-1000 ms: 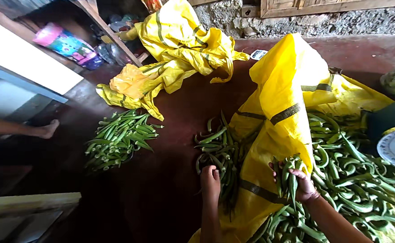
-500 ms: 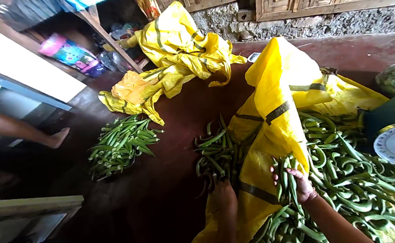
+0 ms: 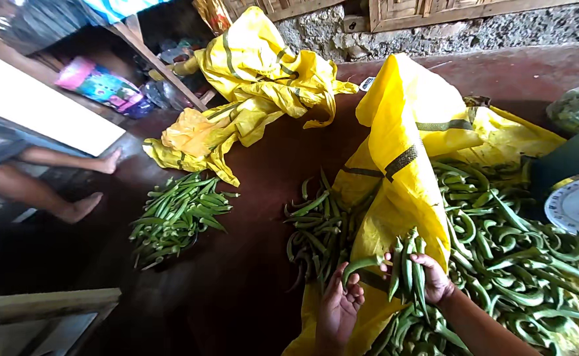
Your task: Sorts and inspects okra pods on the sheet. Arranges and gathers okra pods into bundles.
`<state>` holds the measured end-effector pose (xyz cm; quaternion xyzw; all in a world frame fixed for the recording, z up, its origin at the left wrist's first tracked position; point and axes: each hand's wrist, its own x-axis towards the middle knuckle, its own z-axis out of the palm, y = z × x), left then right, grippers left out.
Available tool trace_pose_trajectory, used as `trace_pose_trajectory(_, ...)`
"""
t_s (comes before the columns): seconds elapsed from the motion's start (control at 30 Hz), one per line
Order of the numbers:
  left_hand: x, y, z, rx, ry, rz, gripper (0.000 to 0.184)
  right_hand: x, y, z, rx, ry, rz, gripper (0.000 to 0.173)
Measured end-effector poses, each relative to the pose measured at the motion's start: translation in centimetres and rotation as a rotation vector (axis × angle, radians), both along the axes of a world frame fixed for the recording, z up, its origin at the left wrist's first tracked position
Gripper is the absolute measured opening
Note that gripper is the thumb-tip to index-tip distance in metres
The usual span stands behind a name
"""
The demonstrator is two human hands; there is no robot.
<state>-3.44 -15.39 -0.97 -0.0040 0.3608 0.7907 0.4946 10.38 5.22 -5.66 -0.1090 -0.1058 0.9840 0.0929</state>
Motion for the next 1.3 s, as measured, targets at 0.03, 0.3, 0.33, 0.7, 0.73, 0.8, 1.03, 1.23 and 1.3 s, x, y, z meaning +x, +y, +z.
trace_pose_trajectory(0.03, 0.4, 0.2, 0.1, 0.033, -0.038, 0.016, 0.028, -0.1, -0.2, -0.2, -0.002, -0.020, 0.001, 0.048)
trace_pose_trajectory(0.3, -0.4, 2.0, 1.0, -0.086, 0.079, 0.112, 0.033, -0.6, -1.1, 0.5, -0.005, -0.166, -0.081, 0.059)
trace_pose_trajectory(0.33, -1.4, 2.5, 1.5, -0.174, 0.222, 0.108, 0.034, -0.6, -1.0, 0.7, -0.010, -0.185, -0.082, 0.061)
trace_pose_trajectory(0.7, -4.7, -0.1, 0.0, -1.515, 1.131, -0.676, 0.088, 0.3, -0.5, -0.9, -0.014, -0.332, -0.107, 0.056)
trace_pose_trajectory(0.73, -3.7, -0.4, -1.0, -1.536, 1.107, -0.704, 0.100, 0.3, -0.5, -0.8, -0.009, -0.358, -0.114, 0.055)
trace_pose_trajectory(0.8, -2.4, -0.9, -2.2, -1.511, 1.102, -0.601, 0.097, 0.4, -0.5, -0.8, -0.018, -0.377, -0.125, 0.054)
trace_pose_trajectory(1.03, -5.8, 1.1, 2.6, -1.260, 1.179, -0.387, 0.045, 0.2, -0.5, -0.8, 0.048, -0.393, -0.116, 0.049)
trace_pose_trajectory(1.23, -6.7, 3.9, 3.7, -0.630, 1.159, -0.011, 0.066, 0.3, -0.4, -0.3, 0.020, -0.368, -0.123, 0.054)
trace_pose_trajectory(1.3, -5.0, 3.8, 3.1, -0.888, 1.285, -0.179, 0.047, 0.4, -0.2, -0.3, 0.007, -0.338, -0.124, 0.052)
